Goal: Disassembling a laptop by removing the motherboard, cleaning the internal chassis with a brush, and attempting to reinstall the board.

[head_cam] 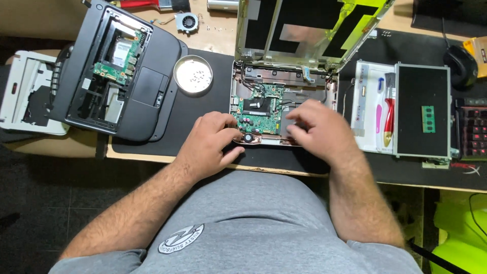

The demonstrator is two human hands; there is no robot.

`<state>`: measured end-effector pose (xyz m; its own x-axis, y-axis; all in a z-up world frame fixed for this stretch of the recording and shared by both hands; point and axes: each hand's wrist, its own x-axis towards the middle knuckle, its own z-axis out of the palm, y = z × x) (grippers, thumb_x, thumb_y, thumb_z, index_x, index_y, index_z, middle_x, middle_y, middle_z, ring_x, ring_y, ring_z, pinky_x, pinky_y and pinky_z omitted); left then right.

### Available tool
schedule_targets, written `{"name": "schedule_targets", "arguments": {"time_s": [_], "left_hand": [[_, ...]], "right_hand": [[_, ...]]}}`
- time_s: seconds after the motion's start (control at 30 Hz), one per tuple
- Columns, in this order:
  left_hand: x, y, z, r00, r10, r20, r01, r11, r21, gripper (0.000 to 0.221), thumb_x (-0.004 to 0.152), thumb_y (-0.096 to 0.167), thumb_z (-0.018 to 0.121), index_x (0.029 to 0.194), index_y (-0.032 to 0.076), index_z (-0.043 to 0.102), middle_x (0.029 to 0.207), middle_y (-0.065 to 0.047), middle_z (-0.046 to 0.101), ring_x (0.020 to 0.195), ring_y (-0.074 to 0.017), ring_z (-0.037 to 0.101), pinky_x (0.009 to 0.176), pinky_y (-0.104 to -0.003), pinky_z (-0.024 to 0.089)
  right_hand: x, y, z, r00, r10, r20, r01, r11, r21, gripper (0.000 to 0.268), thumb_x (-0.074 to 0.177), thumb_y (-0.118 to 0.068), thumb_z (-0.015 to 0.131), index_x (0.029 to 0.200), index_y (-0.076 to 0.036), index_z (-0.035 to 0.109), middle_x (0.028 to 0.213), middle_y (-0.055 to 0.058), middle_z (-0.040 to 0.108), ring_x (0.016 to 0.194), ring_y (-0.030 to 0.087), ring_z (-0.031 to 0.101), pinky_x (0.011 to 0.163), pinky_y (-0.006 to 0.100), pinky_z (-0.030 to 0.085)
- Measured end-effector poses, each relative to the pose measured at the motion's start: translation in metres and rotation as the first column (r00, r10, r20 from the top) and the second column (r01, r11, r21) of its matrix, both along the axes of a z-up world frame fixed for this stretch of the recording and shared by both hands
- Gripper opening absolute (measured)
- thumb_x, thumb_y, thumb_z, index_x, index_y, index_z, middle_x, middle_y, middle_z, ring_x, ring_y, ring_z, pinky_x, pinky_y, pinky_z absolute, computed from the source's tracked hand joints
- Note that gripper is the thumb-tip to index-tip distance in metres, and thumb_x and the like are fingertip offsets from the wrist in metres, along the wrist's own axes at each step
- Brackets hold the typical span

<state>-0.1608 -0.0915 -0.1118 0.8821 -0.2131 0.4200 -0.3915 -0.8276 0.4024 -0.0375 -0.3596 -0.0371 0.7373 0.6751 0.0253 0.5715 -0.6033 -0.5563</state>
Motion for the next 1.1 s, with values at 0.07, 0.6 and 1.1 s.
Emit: {"name": "schedule_targets", "arguments": {"time_s": [0.07,0.6,1.1], "left_hand": [[0.001,-0.002,0.001,1.0,0.01,0.001,-0.01,1.0,0.001,0.025,0.083,0.033,0.079,0.103,0.021,0.069,0.121,-0.003,0.06,0.122,-0.0266,0.054,0.098,-0.04,0.046],[0.002,-0.005,-0.02,0.997,0.054,0.063,-0.051,0.997,-0.051,0.017,0.085,0.026,0.082,0.087,0.017,0.068,0.128,-0.001,0.064,0.123,-0.0242,0.06,0.095,-0.039,0.049],[0.0,-0.004,-0.014,0.999,0.048,-0.021,-0.049,0.997,-0.053,0.017,0.088,0.027,0.081,0.09,0.015,0.069,0.135,-0.006,0.062,0.125,-0.028,0.061,0.102,-0.043,0.049]], "right_hand": [[-0.011,0.004,-0.003,0.999,-0.034,-0.011,0.034,0.998,-0.061,0.024,0.084,-0.019,0.075,0.108,-0.015,0.074,0.1,0.008,0.071,0.088,0.031,0.071,0.079,0.043,0.057],[-0.023,0.032,-0.001,0.925,-0.274,-0.263,0.261,0.962,-0.087,0.052,0.077,-0.013,0.084,0.127,-0.013,0.069,0.108,0.012,0.071,0.107,0.031,0.072,0.09,0.037,0.06],[-0.037,0.031,-0.006,0.987,-0.158,-0.017,0.15,0.961,-0.233,0.053,0.093,-0.029,0.07,0.144,-0.023,0.058,0.126,0.01,0.065,0.114,0.031,0.068,0.097,0.043,0.057]]}}
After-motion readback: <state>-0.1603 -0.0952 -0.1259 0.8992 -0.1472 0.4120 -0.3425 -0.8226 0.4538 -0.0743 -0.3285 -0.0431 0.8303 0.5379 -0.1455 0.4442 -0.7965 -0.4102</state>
